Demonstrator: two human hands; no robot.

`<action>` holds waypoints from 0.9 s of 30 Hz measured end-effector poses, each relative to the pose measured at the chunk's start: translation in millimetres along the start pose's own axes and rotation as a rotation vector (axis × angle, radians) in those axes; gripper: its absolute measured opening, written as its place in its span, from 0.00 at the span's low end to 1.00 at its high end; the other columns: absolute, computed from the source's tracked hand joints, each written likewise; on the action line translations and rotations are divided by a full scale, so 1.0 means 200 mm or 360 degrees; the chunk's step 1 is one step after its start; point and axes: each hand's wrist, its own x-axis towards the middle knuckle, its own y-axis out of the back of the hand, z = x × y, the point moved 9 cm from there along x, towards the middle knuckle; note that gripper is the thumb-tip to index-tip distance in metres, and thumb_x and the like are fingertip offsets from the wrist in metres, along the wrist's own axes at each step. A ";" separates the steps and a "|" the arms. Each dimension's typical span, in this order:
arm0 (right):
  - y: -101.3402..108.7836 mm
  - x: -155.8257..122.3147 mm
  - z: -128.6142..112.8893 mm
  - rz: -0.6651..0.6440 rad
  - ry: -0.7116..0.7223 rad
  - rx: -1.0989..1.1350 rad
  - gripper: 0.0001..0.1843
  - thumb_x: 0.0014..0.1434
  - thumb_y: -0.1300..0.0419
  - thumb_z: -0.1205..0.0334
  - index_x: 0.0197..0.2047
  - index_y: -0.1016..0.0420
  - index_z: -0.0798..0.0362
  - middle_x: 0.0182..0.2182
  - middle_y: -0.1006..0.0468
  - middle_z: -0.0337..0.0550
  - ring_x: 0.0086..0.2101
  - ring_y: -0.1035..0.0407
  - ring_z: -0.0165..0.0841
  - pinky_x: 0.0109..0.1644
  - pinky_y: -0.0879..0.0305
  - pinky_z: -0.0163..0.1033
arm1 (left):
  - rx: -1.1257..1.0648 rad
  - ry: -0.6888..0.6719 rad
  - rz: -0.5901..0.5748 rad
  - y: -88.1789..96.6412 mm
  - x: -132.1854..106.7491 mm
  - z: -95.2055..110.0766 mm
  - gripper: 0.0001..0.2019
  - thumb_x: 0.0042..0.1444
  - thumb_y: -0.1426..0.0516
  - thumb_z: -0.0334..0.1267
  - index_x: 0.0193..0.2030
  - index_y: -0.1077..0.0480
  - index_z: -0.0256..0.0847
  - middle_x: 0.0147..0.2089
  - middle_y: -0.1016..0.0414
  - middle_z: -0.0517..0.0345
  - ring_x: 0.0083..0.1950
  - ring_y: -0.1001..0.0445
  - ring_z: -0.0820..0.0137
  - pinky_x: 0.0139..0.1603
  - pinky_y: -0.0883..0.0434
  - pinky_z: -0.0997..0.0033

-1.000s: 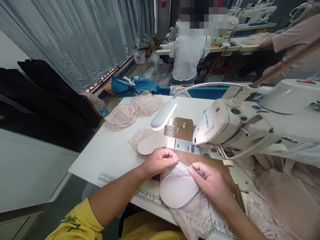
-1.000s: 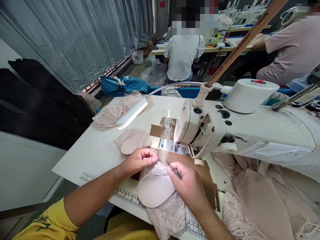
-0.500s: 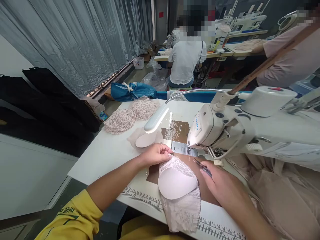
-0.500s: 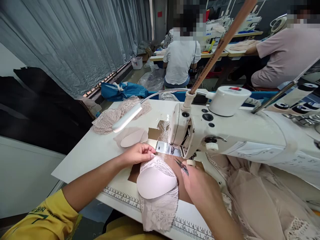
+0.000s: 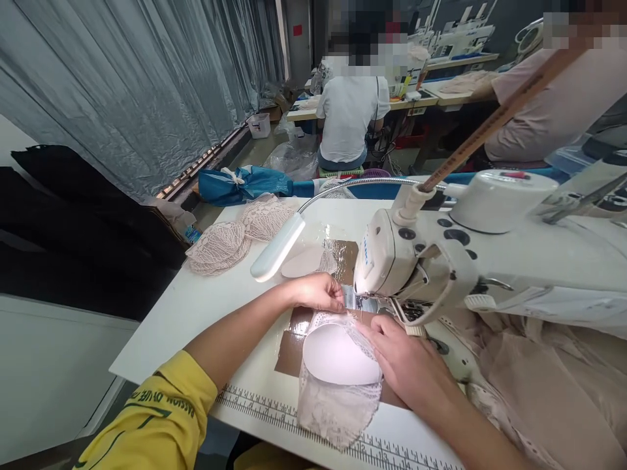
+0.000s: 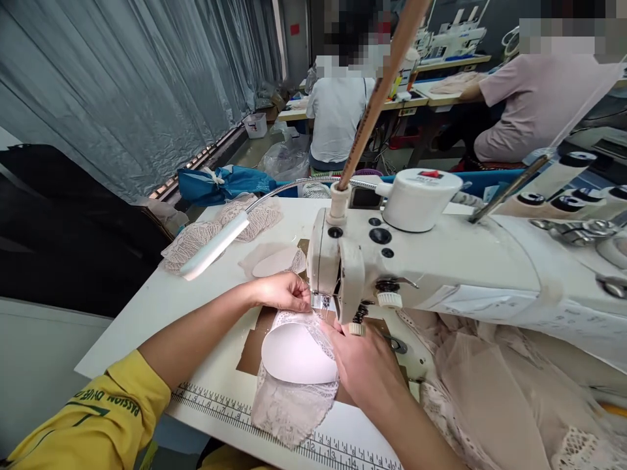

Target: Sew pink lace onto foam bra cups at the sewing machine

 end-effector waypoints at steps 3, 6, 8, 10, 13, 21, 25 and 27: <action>-0.03 -0.02 0.01 0.0009 -0.0009 -0.0113 0.24 0.55 0.51 0.75 0.48 0.23 0.47 0.27 0.31 0.39 0.18 0.51 0.26 0.24 0.56 0.37 | 0.0249 0.0096 0.0125 0.10 -0.07 -0.02 0.12 0.47 0.39 0.42 0.21 0.33 0.37 0.17 0.37 0.65 0.21 0.40 0.76 0.25 0.45 0.75; -0.03 -0.03 0.01 0.0054 -0.0023 -0.0173 0.26 0.54 0.50 0.76 0.50 0.23 0.46 0.28 0.29 0.39 0.18 0.54 0.25 0.24 0.59 0.38 | 0.0434 0.0102 0.0400 0.16 -0.22 0.03 0.11 0.53 0.44 0.41 0.23 0.33 0.38 0.19 0.37 0.62 0.23 0.39 0.74 0.26 0.45 0.74; -0.03 -0.03 0.01 0.0049 -0.0053 -0.0190 0.28 0.53 0.49 0.77 0.52 0.24 0.46 0.28 0.29 0.39 0.18 0.55 0.25 0.24 0.59 0.38 | 0.0560 -0.0072 0.0630 0.14 -0.32 0.13 0.11 0.58 0.48 0.40 0.30 0.29 0.38 0.26 0.31 0.58 0.27 0.34 0.71 0.28 0.40 0.74; -0.04 -0.02 0.01 0.0013 -0.0083 -0.0193 0.29 0.52 0.48 0.77 0.53 0.25 0.45 0.27 0.29 0.38 0.18 0.55 0.25 0.24 0.59 0.37 | 0.0747 -0.0324 0.0734 0.03 -0.38 0.22 0.12 0.61 0.50 0.39 0.40 0.27 0.36 0.36 0.27 0.52 0.35 0.30 0.68 0.35 0.34 0.72; -0.03 -0.02 0.02 -0.0005 -0.0123 -0.0230 0.27 0.52 0.45 0.76 0.51 0.24 0.43 0.27 0.28 0.38 0.18 0.52 0.25 0.24 0.58 0.37 | 0.1083 -0.0505 0.0705 -0.19 -0.36 0.25 0.16 0.61 0.51 0.38 0.50 0.29 0.32 0.50 0.27 0.44 0.46 0.29 0.60 0.45 0.30 0.63; -0.01 -0.01 0.01 0.0050 -0.0161 -0.0456 0.27 0.53 0.44 0.78 0.51 0.24 0.44 0.34 0.22 0.41 0.26 0.36 0.30 0.30 0.44 0.38 | 0.1413 -0.0735 0.0741 -0.24 -0.28 0.20 0.24 0.60 0.51 0.38 0.61 0.38 0.31 0.62 0.34 0.44 0.57 0.34 0.56 0.54 0.33 0.56; -0.01 -0.01 0.03 0.0083 -0.0215 -0.0447 0.25 0.54 0.46 0.78 0.49 0.22 0.44 0.34 0.22 0.43 0.31 0.32 0.34 0.34 0.39 0.38 | 0.1475 -0.0795 0.0649 -0.19 -0.26 0.21 0.25 0.60 0.51 0.38 0.62 0.39 0.30 0.63 0.35 0.44 0.57 0.35 0.57 0.54 0.36 0.57; -0.02 -0.01 0.04 0.0094 -0.0202 -0.0399 0.25 0.55 0.48 0.77 0.48 0.22 0.45 0.34 0.22 0.44 0.32 0.31 0.34 0.33 0.39 0.37 | 0.1501 -0.0824 0.0618 -0.19 -0.26 0.22 0.24 0.60 0.52 0.38 0.62 0.38 0.30 0.63 0.35 0.45 0.56 0.35 0.57 0.54 0.37 0.58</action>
